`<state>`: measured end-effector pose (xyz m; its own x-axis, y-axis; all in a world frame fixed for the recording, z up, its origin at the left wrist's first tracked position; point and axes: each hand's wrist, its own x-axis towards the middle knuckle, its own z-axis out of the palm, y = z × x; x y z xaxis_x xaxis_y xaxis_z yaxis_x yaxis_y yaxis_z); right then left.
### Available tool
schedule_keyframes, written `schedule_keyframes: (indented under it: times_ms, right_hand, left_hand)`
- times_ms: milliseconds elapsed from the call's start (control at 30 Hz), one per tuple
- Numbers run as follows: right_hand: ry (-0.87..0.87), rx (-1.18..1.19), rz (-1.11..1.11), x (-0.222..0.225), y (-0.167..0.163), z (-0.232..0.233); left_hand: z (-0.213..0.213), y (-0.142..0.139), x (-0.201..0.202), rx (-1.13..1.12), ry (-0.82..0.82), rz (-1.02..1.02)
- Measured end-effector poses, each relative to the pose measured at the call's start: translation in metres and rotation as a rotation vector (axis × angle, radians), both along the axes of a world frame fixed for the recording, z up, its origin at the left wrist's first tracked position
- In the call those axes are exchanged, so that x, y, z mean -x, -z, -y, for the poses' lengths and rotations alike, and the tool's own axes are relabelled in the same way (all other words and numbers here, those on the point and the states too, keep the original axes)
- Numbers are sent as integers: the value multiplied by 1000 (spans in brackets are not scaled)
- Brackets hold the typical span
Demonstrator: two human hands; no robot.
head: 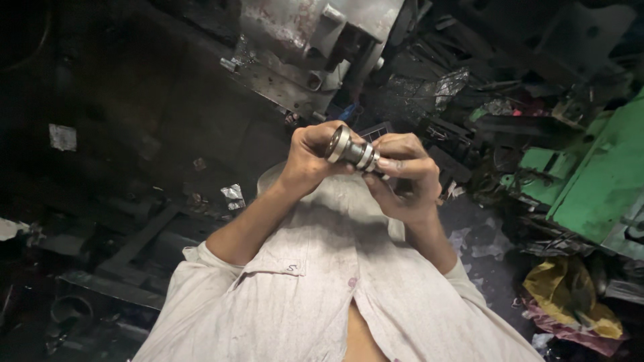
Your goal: The person holds a small cylindrical metal part against a bench grinder, rotating it to grind the surface. A second person stands nearby and also grinds a larger metal part. The camera wearer continues grinding the small part throughout the clip.
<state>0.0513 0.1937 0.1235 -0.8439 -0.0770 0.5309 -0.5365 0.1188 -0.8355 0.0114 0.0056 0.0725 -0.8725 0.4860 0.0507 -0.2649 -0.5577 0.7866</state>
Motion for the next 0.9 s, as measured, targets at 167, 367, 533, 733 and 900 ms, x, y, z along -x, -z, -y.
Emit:
schedule_keyframes:
  times_ms: [167, 367, 533, 733, 900]
  right_hand:
    - [-27, 31, -37, -5, 1, -4]
    - [-66, 88, 11, -10, 6, -6]
    - [-107, 102, 95, -15, 8, -10]
    - [-145, 33, 154, -15, 4, -14]
    - [-160, -60, 130, -12, -2, -14]
  left_hand:
    - [1, -7, -6, -33, 45, 56]
    - [-2, -9, -13, -36, -22, -71]
    - [1, -9, -14, 38, -49, -141]
    - [2, -5, -12, 84, -45, -153]
    - [2, -5, -10, 97, -89, -164]
